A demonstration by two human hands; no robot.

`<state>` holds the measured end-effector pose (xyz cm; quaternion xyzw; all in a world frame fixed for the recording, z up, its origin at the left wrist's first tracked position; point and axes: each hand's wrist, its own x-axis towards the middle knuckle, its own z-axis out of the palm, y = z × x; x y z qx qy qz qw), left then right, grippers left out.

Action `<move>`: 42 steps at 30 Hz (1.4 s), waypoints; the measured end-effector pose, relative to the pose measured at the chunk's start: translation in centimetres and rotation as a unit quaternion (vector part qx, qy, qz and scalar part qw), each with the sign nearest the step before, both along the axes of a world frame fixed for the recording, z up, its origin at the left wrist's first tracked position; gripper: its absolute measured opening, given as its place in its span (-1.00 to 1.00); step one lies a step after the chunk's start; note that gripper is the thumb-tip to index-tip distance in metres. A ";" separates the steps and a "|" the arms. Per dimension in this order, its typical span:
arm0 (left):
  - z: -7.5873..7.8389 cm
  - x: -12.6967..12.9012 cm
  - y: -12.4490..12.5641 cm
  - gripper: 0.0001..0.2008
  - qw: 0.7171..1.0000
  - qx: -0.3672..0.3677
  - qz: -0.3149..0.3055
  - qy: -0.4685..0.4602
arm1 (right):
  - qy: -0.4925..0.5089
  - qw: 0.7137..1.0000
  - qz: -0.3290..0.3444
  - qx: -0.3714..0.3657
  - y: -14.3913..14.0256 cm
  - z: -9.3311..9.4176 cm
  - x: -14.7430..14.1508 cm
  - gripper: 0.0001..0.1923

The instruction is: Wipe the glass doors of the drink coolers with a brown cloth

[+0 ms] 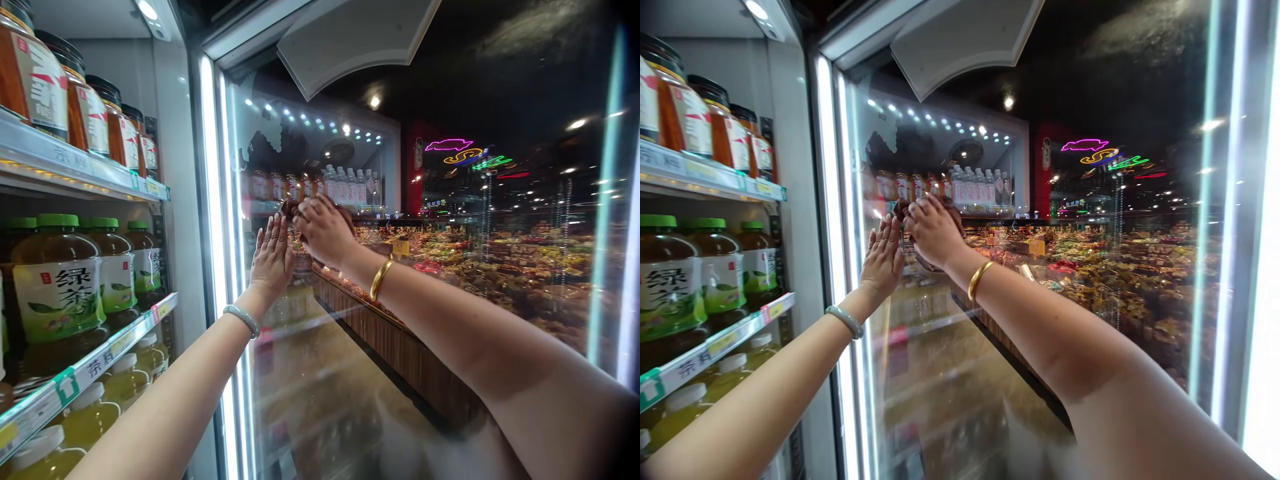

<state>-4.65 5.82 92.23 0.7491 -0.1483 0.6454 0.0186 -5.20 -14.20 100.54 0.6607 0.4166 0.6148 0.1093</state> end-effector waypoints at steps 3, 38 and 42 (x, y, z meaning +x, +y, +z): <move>-0.8 0.3 -0.2 -0.34 1.000 0.004 -0.007 0.009 | -0.012 0.997 0.003 -0.082 -1.3 -3.8 -0.1 -0.62; -8.2 -1.4 -9.3 -0.23 0.995 -0.005 -0.098 0.024 | 0.031 0.963 -0.008 0.267 -14.2 -12.6 -4.7 -0.51; -8.0 -1.4 -11.5 -0.26 0.995 -0.014 -0.101 0.021 | 0.023 0.974 0.001 0.227 -10.8 -11.3 -4.4 -0.54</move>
